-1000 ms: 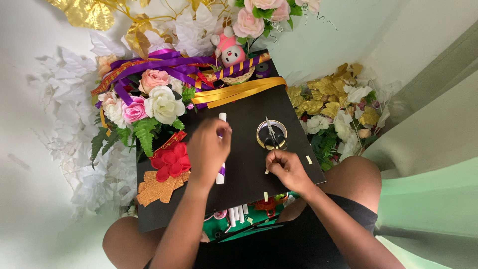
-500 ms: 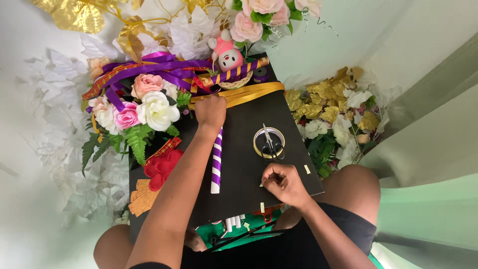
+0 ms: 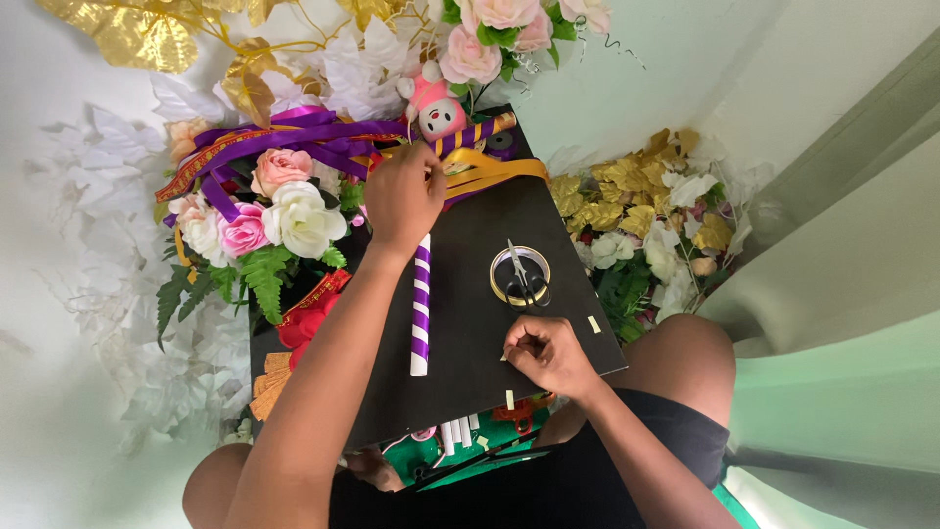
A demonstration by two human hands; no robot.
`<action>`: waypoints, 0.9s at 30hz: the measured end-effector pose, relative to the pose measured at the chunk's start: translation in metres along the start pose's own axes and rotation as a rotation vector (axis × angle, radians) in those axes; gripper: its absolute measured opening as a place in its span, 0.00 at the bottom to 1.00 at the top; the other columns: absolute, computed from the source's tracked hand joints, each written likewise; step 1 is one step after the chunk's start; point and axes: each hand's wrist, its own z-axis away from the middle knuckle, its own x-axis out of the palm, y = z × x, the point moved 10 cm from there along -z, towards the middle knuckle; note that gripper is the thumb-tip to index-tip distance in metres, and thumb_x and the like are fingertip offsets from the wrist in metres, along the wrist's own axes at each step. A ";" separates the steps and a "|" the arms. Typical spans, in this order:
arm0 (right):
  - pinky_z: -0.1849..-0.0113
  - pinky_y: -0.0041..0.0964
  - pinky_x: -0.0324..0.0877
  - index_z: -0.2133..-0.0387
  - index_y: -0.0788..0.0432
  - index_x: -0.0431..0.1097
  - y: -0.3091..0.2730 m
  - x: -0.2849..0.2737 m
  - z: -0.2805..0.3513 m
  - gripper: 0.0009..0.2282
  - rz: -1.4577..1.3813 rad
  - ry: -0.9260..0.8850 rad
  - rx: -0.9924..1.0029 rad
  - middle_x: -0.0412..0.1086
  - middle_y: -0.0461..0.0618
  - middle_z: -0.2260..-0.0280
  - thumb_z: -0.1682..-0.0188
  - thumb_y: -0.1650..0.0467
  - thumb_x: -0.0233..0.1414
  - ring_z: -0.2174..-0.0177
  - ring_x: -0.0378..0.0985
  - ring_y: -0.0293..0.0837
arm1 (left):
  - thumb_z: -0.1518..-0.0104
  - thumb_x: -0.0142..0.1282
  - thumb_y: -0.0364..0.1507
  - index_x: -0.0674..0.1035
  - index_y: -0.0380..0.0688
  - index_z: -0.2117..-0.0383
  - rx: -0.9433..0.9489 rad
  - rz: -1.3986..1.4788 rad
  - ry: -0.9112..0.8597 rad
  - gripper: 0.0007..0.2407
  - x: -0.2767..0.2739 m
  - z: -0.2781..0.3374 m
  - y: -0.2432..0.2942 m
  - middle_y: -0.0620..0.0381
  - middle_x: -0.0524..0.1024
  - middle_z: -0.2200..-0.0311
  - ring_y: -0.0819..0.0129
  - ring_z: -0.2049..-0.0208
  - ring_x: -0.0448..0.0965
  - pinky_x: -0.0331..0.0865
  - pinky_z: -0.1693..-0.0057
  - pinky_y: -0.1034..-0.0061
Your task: The person wraps purple and yellow ribbons around a white tube and secures them with adhesive tape using scissors.
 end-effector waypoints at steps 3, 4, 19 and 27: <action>0.80 0.32 0.63 0.75 0.63 0.82 0.004 -0.001 0.001 0.00 0.000 0.013 0.016 0.65 0.47 0.88 0.57 0.77 0.64 0.84 0.68 0.35 | 0.36 0.63 0.25 0.82 0.49 0.64 -0.129 0.382 -0.001 0.01 -0.047 -0.016 0.016 0.55 0.85 0.69 0.51 0.68 0.90 0.80 0.61 0.64; 0.79 0.31 0.62 0.75 0.62 0.82 0.007 -0.001 0.001 0.00 0.009 0.014 0.039 0.65 0.46 0.87 0.57 0.76 0.65 0.83 0.67 0.34 | 0.37 0.62 0.24 0.83 0.45 0.58 -0.211 0.599 0.015 0.05 -0.068 -0.019 0.022 0.48 0.87 0.67 0.46 0.64 0.90 0.80 0.58 0.58; 0.73 0.31 0.66 0.71 0.62 0.84 0.018 -0.009 0.011 0.02 -0.088 0.055 0.117 0.74 0.48 0.82 0.54 0.77 0.64 0.78 0.72 0.36 | 0.42 0.52 0.17 0.86 0.39 0.40 -0.503 1.127 -0.176 0.22 -0.165 0.064 0.048 0.52 0.80 0.67 0.69 0.67 0.80 0.77 0.58 0.80; 0.72 0.31 0.64 0.70 0.63 0.84 0.022 -0.006 0.011 0.02 -0.084 0.054 0.145 0.73 0.48 0.82 0.54 0.78 0.64 0.77 0.71 0.36 | 0.34 0.57 0.30 0.81 0.44 0.33 -0.376 0.619 -0.760 0.21 -0.116 0.139 0.057 0.36 0.85 0.46 0.37 0.46 0.87 0.80 0.42 0.51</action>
